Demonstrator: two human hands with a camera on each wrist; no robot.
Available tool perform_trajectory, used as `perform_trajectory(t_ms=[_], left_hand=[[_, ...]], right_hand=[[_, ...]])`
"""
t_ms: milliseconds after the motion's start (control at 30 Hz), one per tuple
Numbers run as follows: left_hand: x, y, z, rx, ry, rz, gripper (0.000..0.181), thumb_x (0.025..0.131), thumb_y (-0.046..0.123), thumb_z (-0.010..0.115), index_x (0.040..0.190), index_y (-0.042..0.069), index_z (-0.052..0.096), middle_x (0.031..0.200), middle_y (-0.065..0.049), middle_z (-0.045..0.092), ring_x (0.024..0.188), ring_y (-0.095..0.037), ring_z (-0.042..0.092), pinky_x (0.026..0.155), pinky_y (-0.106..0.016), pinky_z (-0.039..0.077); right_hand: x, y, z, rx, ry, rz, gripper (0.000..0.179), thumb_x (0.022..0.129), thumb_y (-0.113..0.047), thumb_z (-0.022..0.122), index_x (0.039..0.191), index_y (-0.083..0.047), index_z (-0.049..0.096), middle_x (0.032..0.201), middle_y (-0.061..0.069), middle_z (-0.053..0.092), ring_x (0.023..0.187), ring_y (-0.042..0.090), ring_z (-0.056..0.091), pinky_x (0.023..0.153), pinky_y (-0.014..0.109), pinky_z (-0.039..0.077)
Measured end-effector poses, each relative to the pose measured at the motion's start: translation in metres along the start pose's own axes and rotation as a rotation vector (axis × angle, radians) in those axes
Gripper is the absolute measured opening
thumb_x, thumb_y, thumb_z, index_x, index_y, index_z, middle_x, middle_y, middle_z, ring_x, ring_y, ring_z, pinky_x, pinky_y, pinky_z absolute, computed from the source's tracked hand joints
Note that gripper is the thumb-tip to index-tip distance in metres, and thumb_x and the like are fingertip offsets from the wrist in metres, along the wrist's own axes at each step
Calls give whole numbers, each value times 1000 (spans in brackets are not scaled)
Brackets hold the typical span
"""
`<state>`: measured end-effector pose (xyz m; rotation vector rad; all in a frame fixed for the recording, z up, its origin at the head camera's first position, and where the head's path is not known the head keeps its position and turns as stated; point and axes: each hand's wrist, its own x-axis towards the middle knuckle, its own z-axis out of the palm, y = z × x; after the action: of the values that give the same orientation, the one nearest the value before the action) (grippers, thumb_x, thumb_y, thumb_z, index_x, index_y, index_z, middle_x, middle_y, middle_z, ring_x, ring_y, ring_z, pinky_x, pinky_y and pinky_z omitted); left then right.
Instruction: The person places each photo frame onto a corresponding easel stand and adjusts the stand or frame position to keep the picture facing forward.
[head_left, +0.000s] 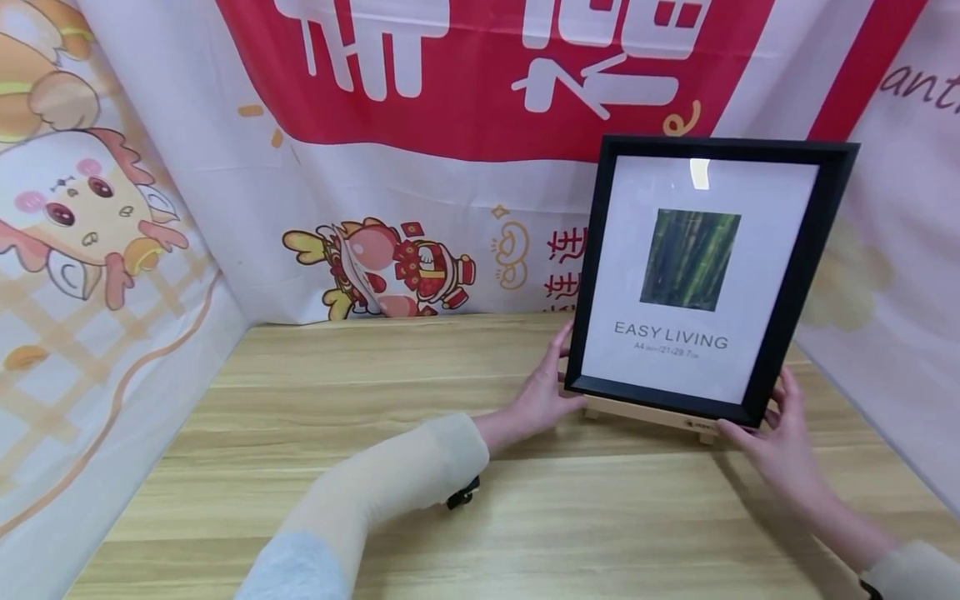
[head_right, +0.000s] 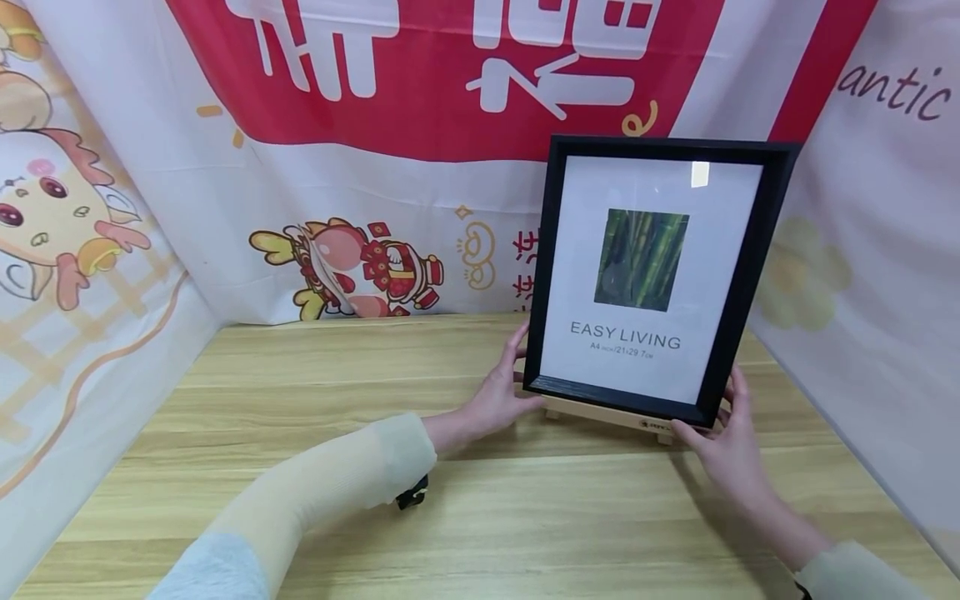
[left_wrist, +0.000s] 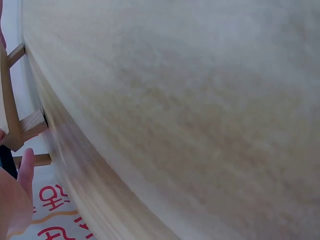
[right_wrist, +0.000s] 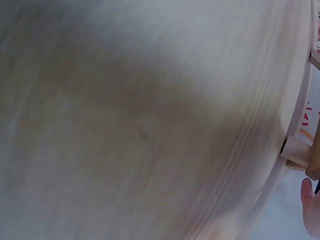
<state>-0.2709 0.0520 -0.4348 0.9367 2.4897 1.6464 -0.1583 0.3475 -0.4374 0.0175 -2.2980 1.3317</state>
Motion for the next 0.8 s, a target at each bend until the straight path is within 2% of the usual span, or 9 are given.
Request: perform_trajectory(t_ms=[67, 300, 433, 567, 667, 800], left_hand=[[-1, 1, 0, 18, 9, -15, 123, 73, -4, 82, 154, 41, 0, 144, -16, 39, 92, -23, 61, 68, -19, 54], [-3, 3, 0, -32, -4, -43, 124, 74, -6, 80, 152, 48, 0, 143, -16, 41, 71, -14, 62, 62, -21, 56], [-3, 1, 1, -53, -11, -35, 124, 74, -8, 78, 152, 47, 0, 143, -16, 41, 74, -14, 62, 64, -21, 56], [-2, -1, 2, -77, -22, -31, 124, 75, -10, 77, 152, 47, -1, 143, -16, 40, 77, -15, 63, 66, -22, 56], [-2, -1, 2, -84, -24, -46, 125, 75, -10, 77, 151, 51, -2, 144, -15, 40, 79, -15, 63, 66, -22, 57], [-3, 1, 1, -85, -24, -63, 126, 75, -9, 77, 149, 55, -3, 143, -16, 39, 85, -20, 64, 64, -23, 57]], right_hand=[[1, 0, 1, 2, -6, -8, 112, 77, 16, 72, 156, -23, 3, 128, 15, 34, 99, -2, 44, 73, 7, 47], [1, 1, 2, 3, -17, 3, 115, 75, 17, 73, 156, -24, 2, 126, 13, 33, 93, 1, 47, 67, 10, 51], [0, 1, 0, -42, -17, 20, 114, 77, 12, 75, 156, -23, 1, 130, 20, 32, 89, 1, 45, 64, 10, 50], [-2, -1, -1, -42, -21, 24, 112, 79, 10, 74, 156, -24, 0, 131, 26, 29, 81, -6, 50, 63, 10, 51], [-3, -2, -1, -23, -34, 27, 112, 80, 8, 73, 156, -28, -1, 131, 31, 27, 76, -8, 53, 64, 11, 52], [-3, -3, -1, -14, -47, 35, 112, 81, 7, 73, 156, -30, -2, 132, 33, 26, 79, -11, 51, 64, 11, 52]])
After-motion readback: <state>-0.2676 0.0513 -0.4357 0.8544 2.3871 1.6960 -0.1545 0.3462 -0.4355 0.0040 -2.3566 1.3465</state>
